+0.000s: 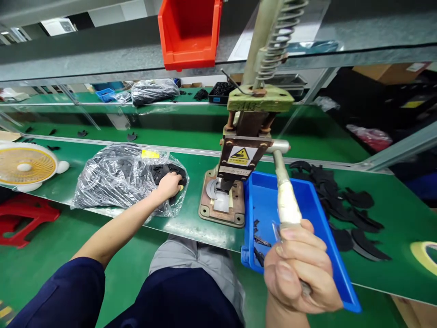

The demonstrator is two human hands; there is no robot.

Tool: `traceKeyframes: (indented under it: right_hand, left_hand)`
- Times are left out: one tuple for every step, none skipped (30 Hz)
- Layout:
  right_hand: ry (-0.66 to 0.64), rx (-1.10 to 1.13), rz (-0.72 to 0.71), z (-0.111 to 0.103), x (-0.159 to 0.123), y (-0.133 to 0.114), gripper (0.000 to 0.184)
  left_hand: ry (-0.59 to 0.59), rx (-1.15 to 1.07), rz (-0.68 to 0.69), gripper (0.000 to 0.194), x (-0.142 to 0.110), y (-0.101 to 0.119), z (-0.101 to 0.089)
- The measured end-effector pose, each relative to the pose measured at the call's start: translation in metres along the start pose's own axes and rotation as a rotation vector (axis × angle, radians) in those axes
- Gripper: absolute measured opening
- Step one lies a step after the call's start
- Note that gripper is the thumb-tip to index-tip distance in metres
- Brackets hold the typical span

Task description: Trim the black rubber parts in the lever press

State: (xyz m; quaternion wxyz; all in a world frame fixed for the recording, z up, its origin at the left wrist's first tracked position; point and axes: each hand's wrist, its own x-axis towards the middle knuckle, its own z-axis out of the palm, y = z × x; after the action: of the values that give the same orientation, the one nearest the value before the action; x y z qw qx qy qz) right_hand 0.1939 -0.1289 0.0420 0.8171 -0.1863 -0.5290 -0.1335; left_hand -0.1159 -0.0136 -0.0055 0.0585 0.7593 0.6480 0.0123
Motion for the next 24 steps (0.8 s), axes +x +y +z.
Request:
traceKeyframes:
  right_hand:
    - [-0.002,-0.028,0.046,0.001,0.0,-0.004,0.041]
    - [-0.008,-0.045,0.083,0.002,0.001,-0.007,0.041]
    - [-0.014,-0.051,0.106,0.003,0.001,-0.01,0.041]
    - [-0.015,-0.051,0.121,0.003,0.001,-0.013,0.041]
    - [-0.018,-0.047,0.131,0.004,0.002,-0.015,0.041]
    - [-0.021,-0.041,0.134,0.004,0.002,-0.016,0.04]
    - [-0.019,-0.035,0.132,0.005,0.002,-0.017,0.04]
    - [-0.012,-0.033,0.135,0.005,0.002,-0.018,0.04]
    - [-0.01,-0.039,0.154,0.005,0.002,-0.019,0.04]
    - [-0.013,-0.051,0.183,0.004,0.002,-0.019,0.039]
    - [-0.028,-0.058,0.203,0.003,0.002,-0.02,0.038]
    - [-0.044,-0.061,0.211,0.001,0.002,-0.02,0.035]
    - [-0.066,-0.062,0.213,-0.001,0.002,-0.02,0.033]
    - [-0.093,-0.061,0.205,-0.003,0.001,-0.02,0.03]
    - [-0.107,-0.058,0.193,-0.005,0.001,-0.02,0.028]
    - [-0.118,-0.056,0.184,-0.008,0.001,-0.019,0.026]
    - [-0.127,-0.056,0.185,-0.009,0.001,-0.019,0.024]
    - [-0.131,-0.057,0.19,-0.011,0.001,-0.019,0.024]
    - [-0.143,-0.059,0.196,-0.012,0.001,-0.019,0.023]
    - [-0.153,-0.06,0.204,-0.012,0.001,-0.02,0.024]
    - [-0.161,-0.062,0.212,-0.013,0.002,-0.02,0.024]
    - [-0.168,-0.063,0.217,-0.013,0.002,-0.02,0.025]
    - [-0.169,-0.063,0.215,-0.013,0.002,-0.021,0.026]
    - [-0.17,-0.063,0.215,-0.013,0.003,-0.021,0.026]
  left_hand:
    - [-0.018,0.057,-0.013,0.026,0.002,0.002,-0.002]
    - [-0.034,0.098,-0.024,0.027,0.003,0.004,-0.004]
    - [-0.046,0.125,-0.035,0.028,0.004,0.004,-0.005]
    - [-0.058,0.144,-0.05,0.028,0.005,0.005,-0.006]
    - [-0.068,0.159,-0.06,0.028,0.004,0.005,-0.006]
    - [-0.075,0.17,-0.066,0.028,0.004,0.005,-0.007]
    - [-0.08,0.181,-0.065,0.027,0.003,0.005,-0.007]
    - [-0.082,0.191,-0.057,0.027,0.001,0.004,-0.007]
    - [-0.082,0.198,-0.041,0.028,-0.001,0.004,-0.007]
    - [-0.077,0.2,-0.021,0.027,-0.003,0.003,-0.008]
    - [-0.065,0.197,-0.001,0.027,-0.005,0.001,-0.009]
    - [-0.044,0.188,0.012,0.027,-0.008,-0.002,-0.011]
    - [-0.015,0.171,0.017,0.027,-0.01,-0.006,-0.014]
    - [0.025,0.144,0.01,0.028,-0.011,-0.01,-0.017]
    - [0.073,0.099,-0.01,0.028,-0.013,-0.015,-0.021]
    - [0.127,0.029,-0.044,0.027,-0.014,-0.019,-0.025]
    - [0.175,-0.078,-0.091,0.025,-0.015,-0.024,-0.029]
    - [0.215,-0.228,-0.151,0.023,-0.016,-0.027,-0.033]
    - [0.238,-0.418,-0.222,0.019,-0.017,-0.029,-0.036]
    - [0.239,-0.635,-0.295,0.016,-0.018,-0.029,-0.038]
    - [0.219,-0.858,-0.359,0.014,-0.02,-0.028,-0.04]
    - [0.187,-1.061,-0.407,0.015,-0.023,-0.026,-0.041]
    - [0.153,-1.225,-0.437,0.018,-0.025,-0.023,-0.042]
    - [0.125,-1.344,-0.447,0.022,-0.028,-0.018,-0.042]
